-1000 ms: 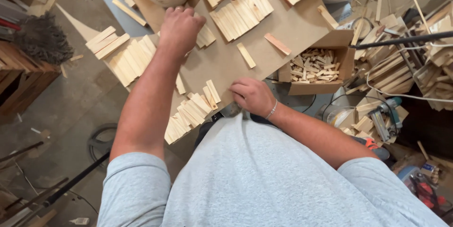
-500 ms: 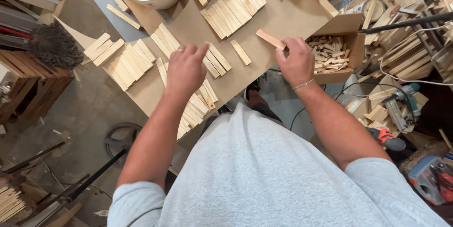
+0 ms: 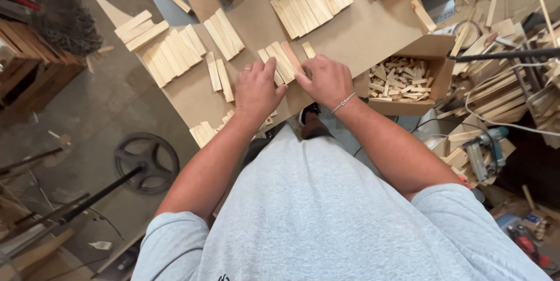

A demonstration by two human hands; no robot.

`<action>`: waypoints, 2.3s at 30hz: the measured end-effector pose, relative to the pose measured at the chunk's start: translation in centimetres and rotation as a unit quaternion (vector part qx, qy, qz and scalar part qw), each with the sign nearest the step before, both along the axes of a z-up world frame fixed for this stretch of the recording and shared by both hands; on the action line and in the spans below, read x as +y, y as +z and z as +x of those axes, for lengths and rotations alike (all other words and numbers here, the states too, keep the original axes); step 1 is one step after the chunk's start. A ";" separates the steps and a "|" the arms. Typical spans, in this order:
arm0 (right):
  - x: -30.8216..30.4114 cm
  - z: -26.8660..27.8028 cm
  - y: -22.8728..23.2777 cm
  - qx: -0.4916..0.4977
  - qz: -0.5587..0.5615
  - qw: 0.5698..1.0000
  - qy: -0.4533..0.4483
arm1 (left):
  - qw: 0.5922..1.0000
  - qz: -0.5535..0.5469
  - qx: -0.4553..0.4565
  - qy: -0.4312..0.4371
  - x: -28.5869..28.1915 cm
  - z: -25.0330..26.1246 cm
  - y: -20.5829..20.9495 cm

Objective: Sorting and organizing small wooden slats on a workbench and into a storage box.

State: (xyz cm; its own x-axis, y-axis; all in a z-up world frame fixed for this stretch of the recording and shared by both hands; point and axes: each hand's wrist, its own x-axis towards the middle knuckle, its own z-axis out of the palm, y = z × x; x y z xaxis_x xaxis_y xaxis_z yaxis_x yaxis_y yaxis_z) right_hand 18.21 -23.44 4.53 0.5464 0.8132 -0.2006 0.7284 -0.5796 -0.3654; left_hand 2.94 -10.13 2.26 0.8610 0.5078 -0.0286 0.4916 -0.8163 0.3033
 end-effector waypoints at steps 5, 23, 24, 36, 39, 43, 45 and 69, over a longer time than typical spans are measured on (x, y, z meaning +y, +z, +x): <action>0.3 0.7 -0.1 0.017 -0.065 0.996 0.058 | 1.000 -0.005 -0.015 0.002 -0.2 -0.2 -0.9; 0.5 1.1 0.7 -0.017 -0.023 0.992 0.119 | 0.997 0.026 -0.078 -0.003 -0.7 -0.6 -1.9; 0.5 1.0 0.9 -0.005 -0.007 0.991 0.133 | 0.996 0.027 -0.082 -0.004 -0.7 -0.6 -2.3; -0.2 1.0 -2.3 -0.053 0.025 0.985 0.163 | 0.994 0.027 -0.106 -0.025 -0.8 -0.6 -3.6; -0.4 1.0 -2.6 -0.053 0.034 0.985 0.163 | 0.994 0.016 -0.106 -0.024 -0.8 -0.6 -3.3; -0.4 1.0 -2.6 -0.051 0.039 0.984 0.165 | 0.994 0.021 -0.106 -0.026 -0.8 -0.6 -3.4; -0.4 1.0 -2.4 -0.051 0.040 0.984 0.165 | 0.994 0.016 -0.107 -0.029 -0.6 -0.6 -3.2; -3.3 -2.8 -3.4 -0.178 0.141 0.972 0.054 | 0.972 0.146 -0.173 -0.065 -0.9 1.2 -3.1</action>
